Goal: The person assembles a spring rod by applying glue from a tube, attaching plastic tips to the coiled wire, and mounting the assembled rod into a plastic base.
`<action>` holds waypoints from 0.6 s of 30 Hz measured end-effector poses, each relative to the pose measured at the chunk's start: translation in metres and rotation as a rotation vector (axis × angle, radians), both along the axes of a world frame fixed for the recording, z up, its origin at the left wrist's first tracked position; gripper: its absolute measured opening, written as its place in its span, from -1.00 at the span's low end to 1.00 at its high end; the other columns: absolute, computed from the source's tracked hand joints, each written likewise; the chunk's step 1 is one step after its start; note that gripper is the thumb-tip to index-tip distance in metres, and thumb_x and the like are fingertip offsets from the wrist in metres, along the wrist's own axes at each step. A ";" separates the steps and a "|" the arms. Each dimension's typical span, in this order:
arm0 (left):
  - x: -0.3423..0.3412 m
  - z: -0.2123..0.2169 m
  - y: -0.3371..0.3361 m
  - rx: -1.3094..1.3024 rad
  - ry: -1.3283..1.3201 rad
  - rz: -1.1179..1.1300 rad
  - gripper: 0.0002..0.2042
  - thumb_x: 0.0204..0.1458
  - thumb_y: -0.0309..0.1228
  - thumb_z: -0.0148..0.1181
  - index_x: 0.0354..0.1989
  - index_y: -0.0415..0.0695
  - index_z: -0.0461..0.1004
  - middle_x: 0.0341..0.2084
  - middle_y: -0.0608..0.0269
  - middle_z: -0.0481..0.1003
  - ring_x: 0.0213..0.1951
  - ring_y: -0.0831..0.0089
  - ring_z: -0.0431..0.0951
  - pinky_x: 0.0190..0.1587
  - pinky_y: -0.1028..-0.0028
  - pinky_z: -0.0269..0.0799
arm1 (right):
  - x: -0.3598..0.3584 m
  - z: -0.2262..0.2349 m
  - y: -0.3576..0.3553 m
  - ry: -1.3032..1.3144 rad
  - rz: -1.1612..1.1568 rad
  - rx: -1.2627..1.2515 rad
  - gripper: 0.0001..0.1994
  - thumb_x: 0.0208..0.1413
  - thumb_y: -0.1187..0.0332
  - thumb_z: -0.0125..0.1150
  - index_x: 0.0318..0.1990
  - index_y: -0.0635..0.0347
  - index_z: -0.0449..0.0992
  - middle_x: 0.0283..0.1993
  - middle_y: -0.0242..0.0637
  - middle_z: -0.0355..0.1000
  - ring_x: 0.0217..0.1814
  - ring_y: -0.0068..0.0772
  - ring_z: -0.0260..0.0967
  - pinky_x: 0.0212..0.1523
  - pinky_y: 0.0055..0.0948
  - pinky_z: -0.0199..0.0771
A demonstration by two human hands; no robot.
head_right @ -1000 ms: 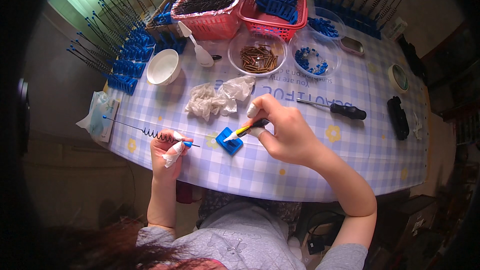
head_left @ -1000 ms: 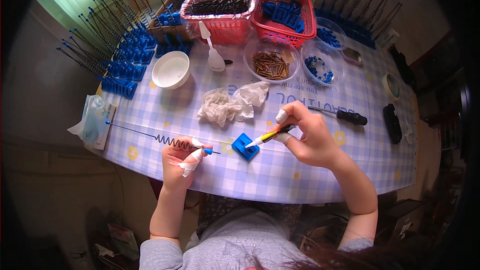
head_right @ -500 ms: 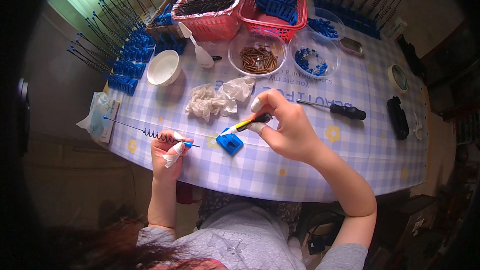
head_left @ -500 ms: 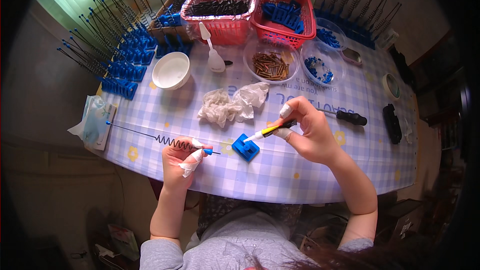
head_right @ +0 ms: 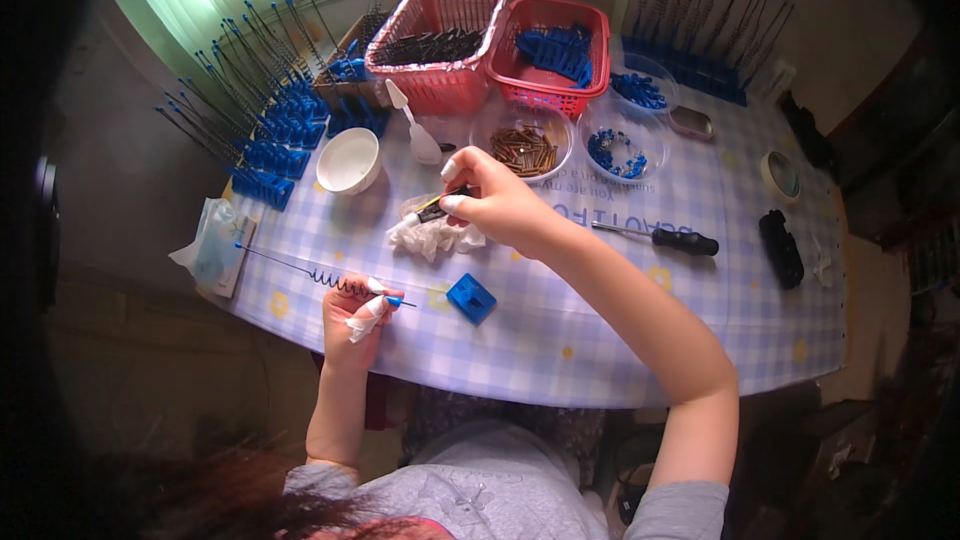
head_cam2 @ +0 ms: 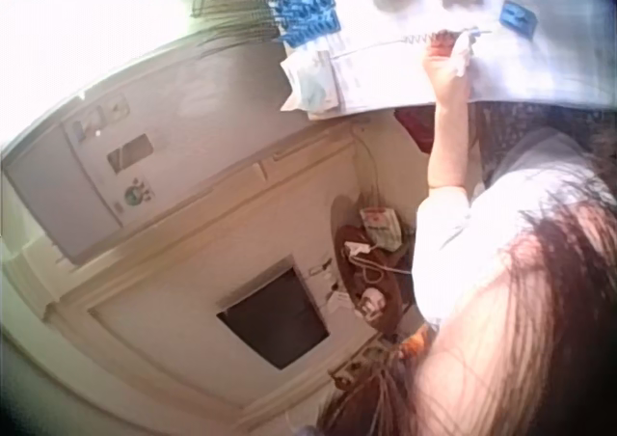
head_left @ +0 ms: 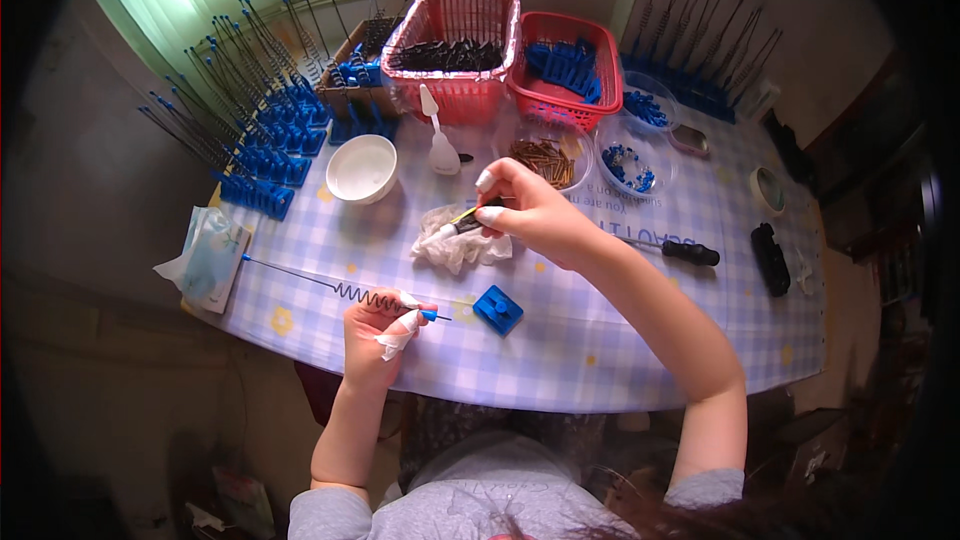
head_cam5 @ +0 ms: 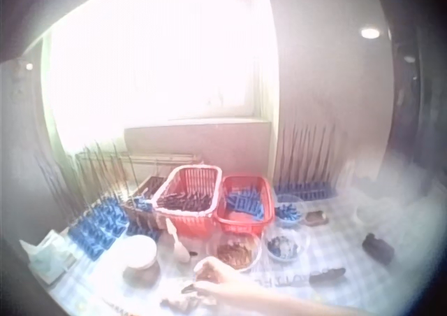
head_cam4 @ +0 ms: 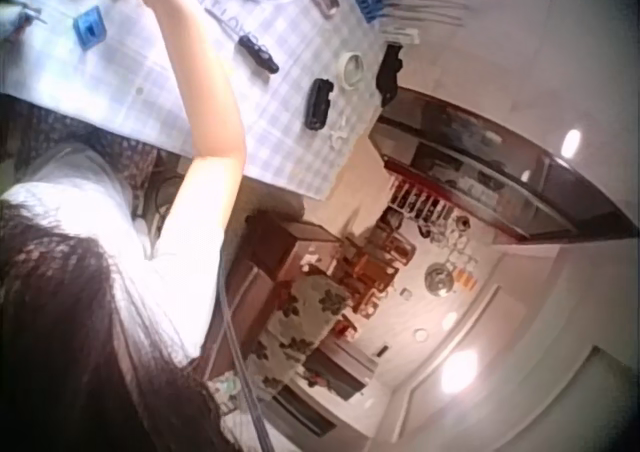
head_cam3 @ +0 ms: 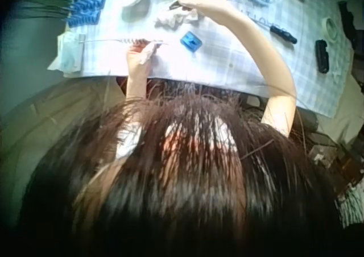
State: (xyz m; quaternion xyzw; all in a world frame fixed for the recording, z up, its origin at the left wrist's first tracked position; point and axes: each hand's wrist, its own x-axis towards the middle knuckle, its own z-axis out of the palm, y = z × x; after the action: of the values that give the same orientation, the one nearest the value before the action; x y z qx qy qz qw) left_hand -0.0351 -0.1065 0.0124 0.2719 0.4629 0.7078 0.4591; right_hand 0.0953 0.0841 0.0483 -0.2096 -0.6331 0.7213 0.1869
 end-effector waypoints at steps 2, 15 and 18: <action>0.001 0.002 0.000 -0.007 -0.005 0.002 -0.89 -0.22 -0.64 0.07 -0.47 -0.27 0.34 -0.50 0.05 0.45 -0.48 0.54 0.44 -0.47 0.65 0.31 | -0.014 -0.002 0.004 -0.028 0.022 0.015 -0.79 -0.09 0.54 0.00 -0.26 0.23 0.17 -0.34 -0.31 0.24 -0.37 -0.56 0.28 -0.37 -0.59 0.29; 0.002 0.001 0.000 0.014 0.017 0.004 -0.87 -0.23 -0.65 0.06 -0.48 -0.21 0.29 -0.51 0.03 0.45 -0.54 0.56 0.43 -0.52 0.68 0.30 | -0.034 -0.012 -0.001 -0.352 0.013 0.535 -0.75 -0.13 0.51 0.02 -0.25 0.27 0.18 -0.33 -0.26 0.33 -0.62 -0.60 0.26 -0.62 -0.57 0.25; 0.004 0.004 0.002 0.024 0.013 -0.036 -0.88 -0.22 -0.67 0.05 -0.45 -0.27 0.34 -0.50 0.09 0.45 -0.43 0.49 0.45 -0.35 0.56 0.36 | -0.024 -0.012 0.001 -0.154 -0.140 0.715 -0.72 -0.15 0.53 0.01 -0.22 0.26 0.17 -0.27 -0.28 0.34 -0.60 -0.59 0.27 -0.58 -0.59 0.27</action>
State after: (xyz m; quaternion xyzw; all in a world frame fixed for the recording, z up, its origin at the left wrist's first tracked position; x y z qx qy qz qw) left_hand -0.0316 -0.1045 0.0168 0.2904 0.4525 0.7031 0.4654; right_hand 0.0716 0.0848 0.0366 -0.2274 -0.8415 0.4223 0.2488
